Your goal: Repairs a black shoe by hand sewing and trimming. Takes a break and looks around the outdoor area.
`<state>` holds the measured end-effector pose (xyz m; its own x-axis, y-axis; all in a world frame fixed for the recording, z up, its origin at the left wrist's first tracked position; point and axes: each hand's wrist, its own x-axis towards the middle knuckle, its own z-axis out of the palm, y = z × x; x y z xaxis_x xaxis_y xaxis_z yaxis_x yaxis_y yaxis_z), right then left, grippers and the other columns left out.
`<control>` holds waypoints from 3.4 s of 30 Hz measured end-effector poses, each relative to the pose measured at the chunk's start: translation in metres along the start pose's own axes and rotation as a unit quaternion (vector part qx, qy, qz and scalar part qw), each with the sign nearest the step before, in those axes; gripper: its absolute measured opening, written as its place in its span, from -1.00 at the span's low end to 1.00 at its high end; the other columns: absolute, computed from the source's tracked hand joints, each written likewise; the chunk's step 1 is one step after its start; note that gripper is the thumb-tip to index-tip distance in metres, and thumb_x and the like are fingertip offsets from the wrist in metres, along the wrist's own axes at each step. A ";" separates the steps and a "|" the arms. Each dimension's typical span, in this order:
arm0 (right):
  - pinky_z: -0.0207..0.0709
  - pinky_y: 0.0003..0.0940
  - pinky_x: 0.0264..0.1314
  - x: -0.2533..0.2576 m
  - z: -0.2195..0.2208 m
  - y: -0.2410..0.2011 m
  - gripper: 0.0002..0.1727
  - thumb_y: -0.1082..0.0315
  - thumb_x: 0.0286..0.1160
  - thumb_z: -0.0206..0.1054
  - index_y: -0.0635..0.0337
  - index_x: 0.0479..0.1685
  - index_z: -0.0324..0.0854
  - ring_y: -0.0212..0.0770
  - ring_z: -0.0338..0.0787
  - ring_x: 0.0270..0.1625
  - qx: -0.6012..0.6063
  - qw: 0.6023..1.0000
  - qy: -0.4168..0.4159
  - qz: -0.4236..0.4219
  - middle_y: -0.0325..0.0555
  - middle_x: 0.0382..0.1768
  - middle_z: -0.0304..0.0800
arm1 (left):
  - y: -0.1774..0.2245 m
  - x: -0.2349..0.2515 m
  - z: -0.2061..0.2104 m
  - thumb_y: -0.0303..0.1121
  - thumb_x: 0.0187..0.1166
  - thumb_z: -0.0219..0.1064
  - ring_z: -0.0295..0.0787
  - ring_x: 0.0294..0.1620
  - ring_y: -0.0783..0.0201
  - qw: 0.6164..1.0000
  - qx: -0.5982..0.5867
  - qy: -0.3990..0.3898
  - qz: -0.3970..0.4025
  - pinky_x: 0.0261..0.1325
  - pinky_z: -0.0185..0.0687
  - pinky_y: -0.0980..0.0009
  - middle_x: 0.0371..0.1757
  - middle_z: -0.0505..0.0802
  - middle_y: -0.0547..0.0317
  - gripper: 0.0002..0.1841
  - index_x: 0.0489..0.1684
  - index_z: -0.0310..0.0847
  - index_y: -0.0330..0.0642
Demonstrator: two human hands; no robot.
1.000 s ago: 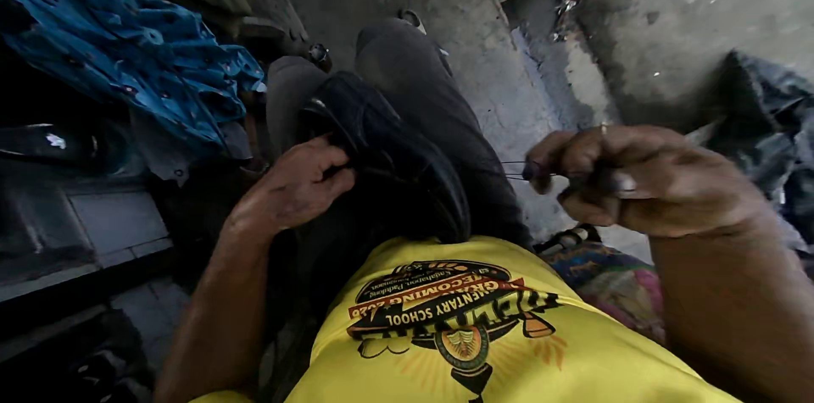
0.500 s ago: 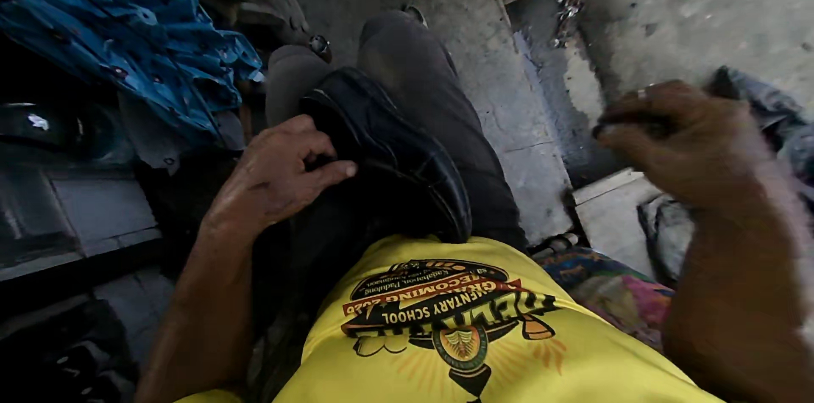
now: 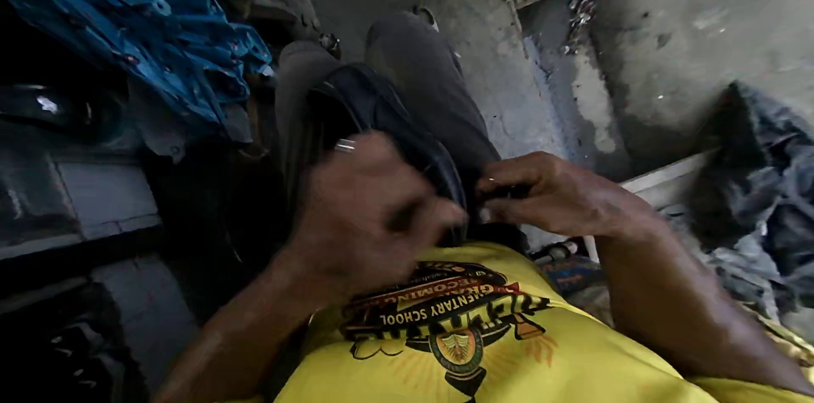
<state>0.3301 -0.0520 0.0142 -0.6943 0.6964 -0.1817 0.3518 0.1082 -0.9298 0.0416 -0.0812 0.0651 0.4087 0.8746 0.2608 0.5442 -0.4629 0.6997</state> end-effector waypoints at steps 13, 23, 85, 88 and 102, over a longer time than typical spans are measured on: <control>0.31 -0.61 -0.73 0.103 -0.016 -0.029 -0.68 0.22 0.85 -0.10 0.01 -0.31 0.45 -0.46 0.41 -0.70 0.349 0.931 0.052 0.095 -0.31 -0.60 0.48 | 0.008 -0.002 0.069 -0.09 0.66 0.26 0.66 -0.23 0.11 0.969 0.177 -0.125 0.121 -0.25 0.58 0.22 -0.24 0.70 0.11 -0.68 -0.26 0.81 -0.11; 0.38 -0.63 -0.79 0.084 -0.036 -0.012 -0.82 0.27 0.79 0.15 0.08 -0.16 0.62 -0.50 0.63 -0.65 0.127 0.975 0.168 0.073 -0.30 -0.37 0.84 | -0.004 -0.005 0.027 -0.19 0.66 0.34 0.67 -0.27 0.39 0.997 -0.026 -0.069 0.016 -0.20 0.67 0.46 -0.29 0.73 0.22 -0.76 -0.17 0.89 -0.10; 0.69 -0.60 -0.07 -0.010 0.036 -0.012 -0.65 0.31 0.66 0.24 0.24 0.26 0.76 -0.50 0.74 -0.12 -0.102 0.971 0.180 -0.122 -0.22 -0.09 0.79 | -0.087 0.027 0.020 -0.51 0.16 0.66 0.85 0.12 0.41 0.833 -0.489 -0.161 -0.203 0.27 0.79 0.38 0.03 0.92 0.33 -0.48 0.16 0.66 -0.05; 0.70 -0.59 -0.10 -0.012 0.034 -0.014 -0.65 0.33 0.64 0.23 0.24 0.26 0.76 -0.50 0.74 -0.14 -0.105 0.972 0.176 -0.118 -0.22 -0.10 0.79 | -0.085 0.028 0.020 -0.54 0.15 0.66 0.85 0.13 0.40 0.832 -0.492 -0.162 -0.200 0.28 0.78 0.36 0.04 0.91 0.31 -0.46 0.18 0.65 -0.07; 0.56 -0.57 -0.44 -0.006 -0.010 -0.045 -0.63 0.28 0.52 0.18 0.09 0.12 0.85 -0.53 0.64 -0.38 -0.249 0.963 0.061 -0.085 -0.36 -0.31 0.71 | -0.062 0.040 0.023 -0.64 0.14 0.64 0.85 0.11 0.39 0.852 -0.447 -0.176 -0.207 0.27 0.80 0.40 0.01 0.91 0.24 -0.48 0.15 0.66 -0.19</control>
<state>0.3247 -0.0536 0.0603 -0.6999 0.7138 0.0267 0.5187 0.5336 -0.6679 0.0410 -0.0210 0.0171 0.5975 0.7659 -0.2374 -0.0167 0.3078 0.9513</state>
